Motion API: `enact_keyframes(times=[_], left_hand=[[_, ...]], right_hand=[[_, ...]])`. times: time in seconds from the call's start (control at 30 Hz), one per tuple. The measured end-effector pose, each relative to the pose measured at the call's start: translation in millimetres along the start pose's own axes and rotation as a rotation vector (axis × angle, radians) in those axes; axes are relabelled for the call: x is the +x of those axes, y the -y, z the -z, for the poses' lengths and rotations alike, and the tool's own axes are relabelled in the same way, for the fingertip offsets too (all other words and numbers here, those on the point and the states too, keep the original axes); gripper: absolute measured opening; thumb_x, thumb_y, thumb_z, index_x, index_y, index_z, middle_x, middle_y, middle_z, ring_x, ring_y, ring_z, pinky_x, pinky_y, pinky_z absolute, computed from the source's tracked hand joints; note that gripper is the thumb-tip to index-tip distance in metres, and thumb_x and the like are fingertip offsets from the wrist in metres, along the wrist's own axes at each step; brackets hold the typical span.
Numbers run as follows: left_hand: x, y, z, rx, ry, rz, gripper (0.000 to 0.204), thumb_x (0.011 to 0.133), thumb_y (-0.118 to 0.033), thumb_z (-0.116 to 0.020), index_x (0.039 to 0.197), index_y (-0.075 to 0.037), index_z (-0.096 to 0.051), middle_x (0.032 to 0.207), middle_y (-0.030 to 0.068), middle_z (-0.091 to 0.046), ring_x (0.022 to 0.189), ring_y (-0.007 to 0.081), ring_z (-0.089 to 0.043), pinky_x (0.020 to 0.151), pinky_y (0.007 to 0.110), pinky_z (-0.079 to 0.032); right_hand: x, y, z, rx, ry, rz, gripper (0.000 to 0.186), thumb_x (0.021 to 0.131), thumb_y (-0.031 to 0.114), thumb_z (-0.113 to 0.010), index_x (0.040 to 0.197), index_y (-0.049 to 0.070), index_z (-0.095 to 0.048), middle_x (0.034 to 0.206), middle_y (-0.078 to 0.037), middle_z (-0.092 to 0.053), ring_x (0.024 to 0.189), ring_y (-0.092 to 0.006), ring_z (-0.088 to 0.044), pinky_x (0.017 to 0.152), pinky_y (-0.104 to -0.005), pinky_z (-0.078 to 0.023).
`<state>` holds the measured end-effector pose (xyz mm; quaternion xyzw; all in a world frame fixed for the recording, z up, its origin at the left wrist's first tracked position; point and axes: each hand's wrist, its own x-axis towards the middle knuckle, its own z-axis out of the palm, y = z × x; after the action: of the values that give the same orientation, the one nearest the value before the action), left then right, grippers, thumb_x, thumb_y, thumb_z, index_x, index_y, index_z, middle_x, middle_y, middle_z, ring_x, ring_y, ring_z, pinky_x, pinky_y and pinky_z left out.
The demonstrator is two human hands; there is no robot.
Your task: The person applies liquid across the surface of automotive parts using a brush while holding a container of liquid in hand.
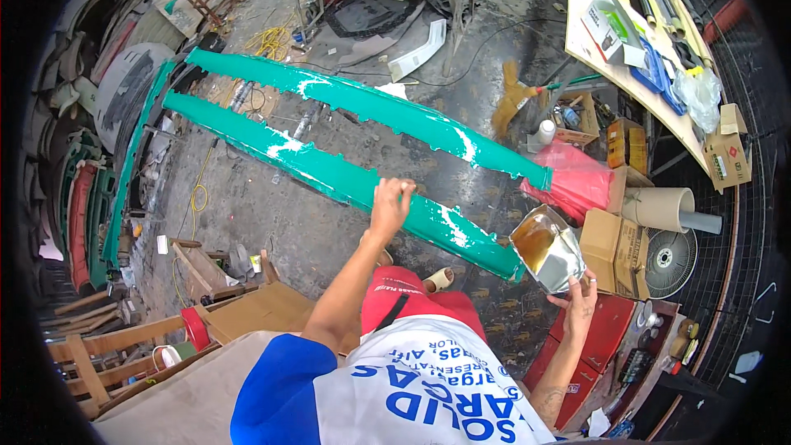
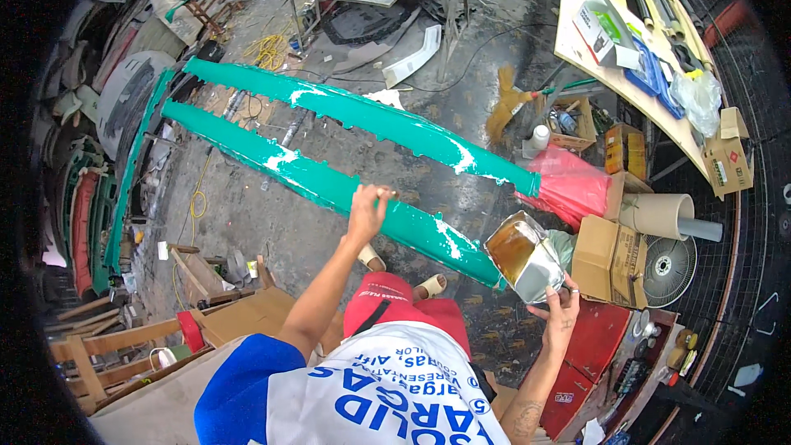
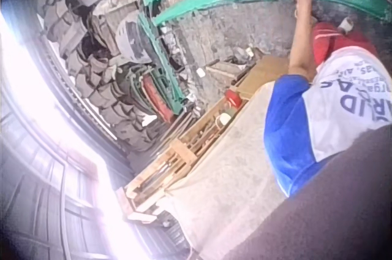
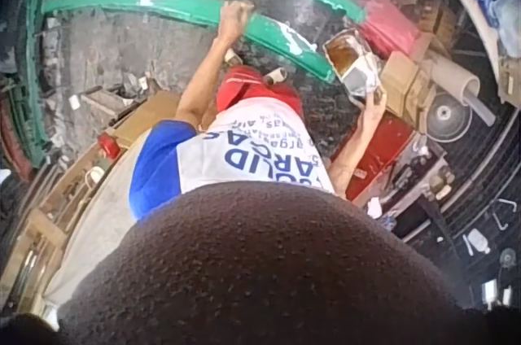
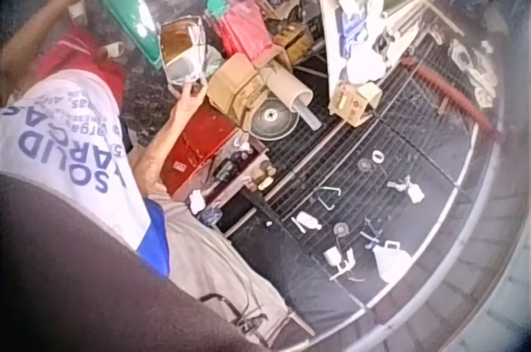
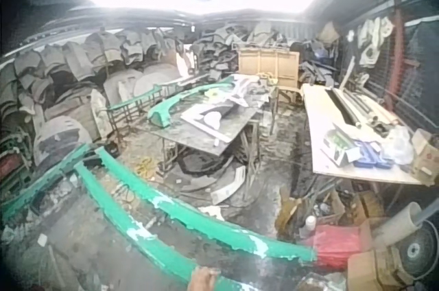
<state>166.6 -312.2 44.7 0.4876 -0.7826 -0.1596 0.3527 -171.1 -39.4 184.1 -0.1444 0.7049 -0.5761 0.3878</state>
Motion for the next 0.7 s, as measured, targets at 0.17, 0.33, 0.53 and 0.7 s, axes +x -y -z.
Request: enact_keyframes(times=[0.17, 0.33, 0.53, 0.7], left_hand=[[13, 58, -5, -0.283, -0.034, 0.432, 0.027, 0.096, -0.022, -0.058, 0.091, 0.001, -0.072, 0.067, 0.0136, -0.068, 0.056, 0.0200, -0.063, 0.052, 0.036, -0.045], [20, 55, -10, -0.339, -0.011, 0.400, 0.028, 0.096, -0.025, -0.059, 0.097, 0.000, -0.072, 0.078, 0.0111, -0.072, 0.069, 0.0195, -0.068, 0.064, 0.034, -0.051], [12, 56, -14, -0.260, -0.076, 0.261, 0.027, 0.095, -0.026, -0.060, 0.093, -0.001, -0.071, 0.076, 0.0116, -0.070, 0.071, 0.0231, -0.066, 0.066, 0.037, -0.050], [9, 49, -7, -0.235, 0.070, 0.388, 0.020, 0.095, -0.021, -0.061, 0.094, -0.005, -0.073, 0.085, 0.0114, -0.071, 0.081, 0.0291, -0.063, 0.076, 0.041, -0.049]], right_hand=[[-9, 5, 0, -0.010, 0.006, -0.011, 0.053, 0.091, 0.015, -0.065, 0.139, 0.006, -0.044, 0.118, -0.013, -0.058, 0.101, -0.0203, -0.061, 0.061, -0.0349, -0.064], [-13, -3, 13, -0.001, -0.009, -0.006, 0.054, 0.090, 0.016, -0.065, 0.139, 0.007, -0.044, 0.119, -0.012, -0.057, 0.102, -0.0212, -0.061, 0.062, -0.0354, -0.064], [-15, -2, 12, -0.016, -0.011, 0.003, 0.054, 0.091, 0.015, -0.066, 0.139, 0.006, -0.044, 0.119, -0.013, -0.057, 0.102, -0.0208, -0.061, 0.061, -0.0352, -0.064], [-11, -1, 8, -0.024, -0.011, -0.003, 0.054, 0.091, 0.015, -0.065, 0.139, 0.005, -0.043, 0.118, -0.013, -0.058, 0.102, -0.0204, -0.061, 0.061, -0.0346, -0.064]])
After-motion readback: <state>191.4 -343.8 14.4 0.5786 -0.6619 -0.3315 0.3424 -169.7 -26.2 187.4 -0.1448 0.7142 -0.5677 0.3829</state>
